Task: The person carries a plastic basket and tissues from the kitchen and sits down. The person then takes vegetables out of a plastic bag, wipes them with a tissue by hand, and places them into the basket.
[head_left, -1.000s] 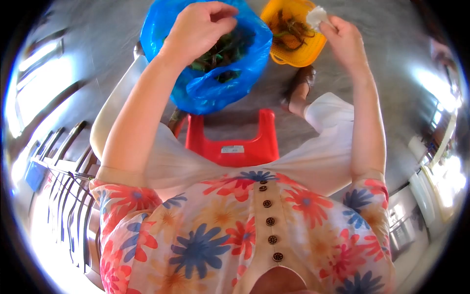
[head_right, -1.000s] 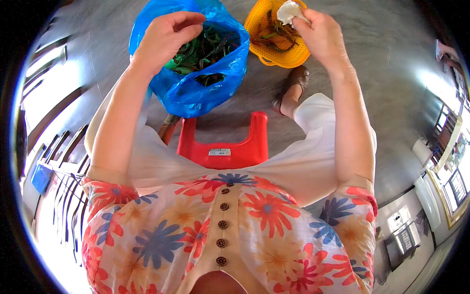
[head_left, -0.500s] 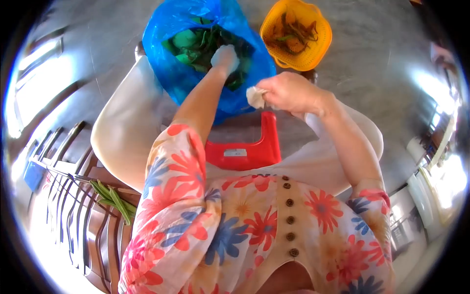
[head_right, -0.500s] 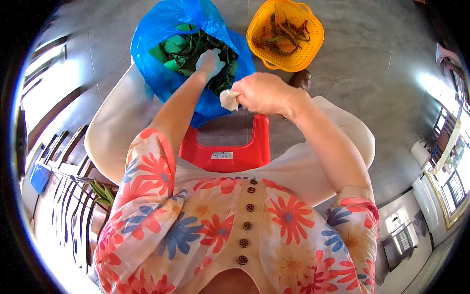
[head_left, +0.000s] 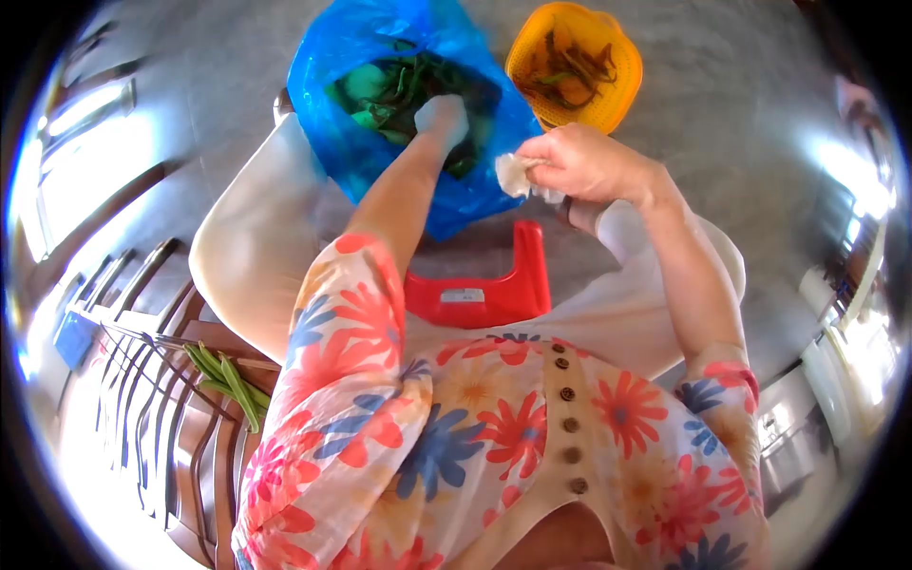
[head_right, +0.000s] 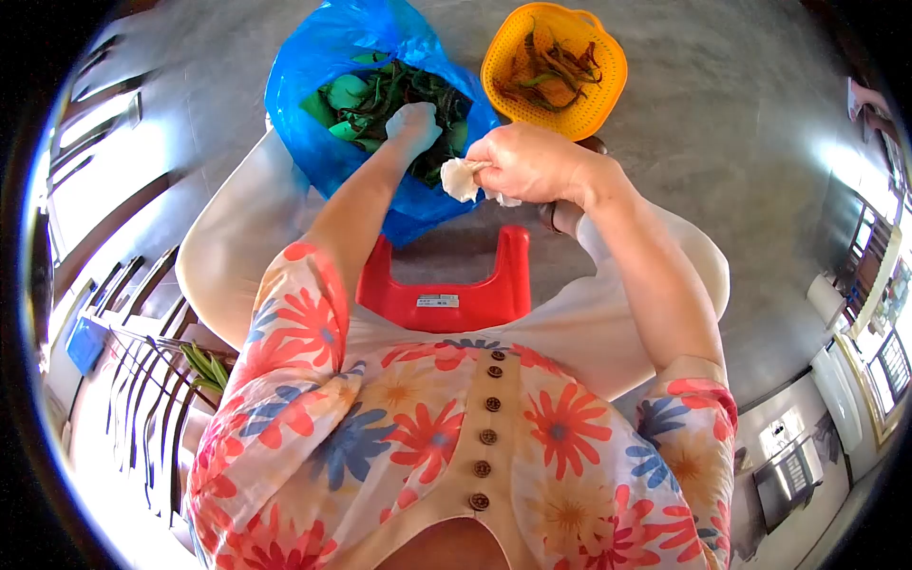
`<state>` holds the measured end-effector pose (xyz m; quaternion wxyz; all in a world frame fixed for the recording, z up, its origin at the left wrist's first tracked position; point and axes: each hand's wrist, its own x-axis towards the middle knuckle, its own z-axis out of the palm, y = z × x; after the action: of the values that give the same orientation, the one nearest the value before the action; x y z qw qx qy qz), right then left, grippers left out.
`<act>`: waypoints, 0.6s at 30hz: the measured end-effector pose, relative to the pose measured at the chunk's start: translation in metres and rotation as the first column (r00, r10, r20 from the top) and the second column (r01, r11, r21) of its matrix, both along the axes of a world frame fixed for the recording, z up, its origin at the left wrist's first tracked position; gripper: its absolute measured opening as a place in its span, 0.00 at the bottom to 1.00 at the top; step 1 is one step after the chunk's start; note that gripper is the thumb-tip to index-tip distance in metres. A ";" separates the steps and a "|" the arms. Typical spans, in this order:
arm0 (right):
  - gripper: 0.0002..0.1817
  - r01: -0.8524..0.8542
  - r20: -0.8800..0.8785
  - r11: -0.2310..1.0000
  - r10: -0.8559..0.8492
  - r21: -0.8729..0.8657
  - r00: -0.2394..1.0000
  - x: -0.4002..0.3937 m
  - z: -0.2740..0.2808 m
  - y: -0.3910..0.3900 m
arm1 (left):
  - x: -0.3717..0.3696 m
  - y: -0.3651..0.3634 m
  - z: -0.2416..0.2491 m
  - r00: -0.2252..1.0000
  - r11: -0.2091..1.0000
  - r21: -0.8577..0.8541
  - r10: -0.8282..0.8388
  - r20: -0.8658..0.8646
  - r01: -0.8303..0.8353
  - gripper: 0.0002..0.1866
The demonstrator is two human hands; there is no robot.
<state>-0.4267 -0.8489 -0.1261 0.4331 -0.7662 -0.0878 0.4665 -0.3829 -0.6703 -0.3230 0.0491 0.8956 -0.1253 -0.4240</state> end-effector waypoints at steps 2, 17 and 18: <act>0.11 0.011 0.016 1.000 -0.011 0.027 1.000 -0.002 -0.003 -0.002 | 0.006 0.002 0.018 0.998 0.998 -0.024 -0.063 0.003 0.064 0.14; 0.15 0.337 0.576 0.907 -0.421 0.253 0.701 0.022 0.017 0.030 | 0.068 0.023 0.222 0.958 0.781 -0.562 -0.275 0.082 0.272 0.12; 0.15 0.290 0.676 0.936 -0.345 0.198 0.651 0.023 0.012 0.031 | 0.075 0.030 0.204 0.980 0.752 -0.641 -0.199 -0.002 0.152 0.12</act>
<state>-0.4032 -0.8174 -0.1143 0.4690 -0.8724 -0.1267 0.0538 -0.3084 -0.6408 -0.1191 0.3142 0.7945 -0.3434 -0.3900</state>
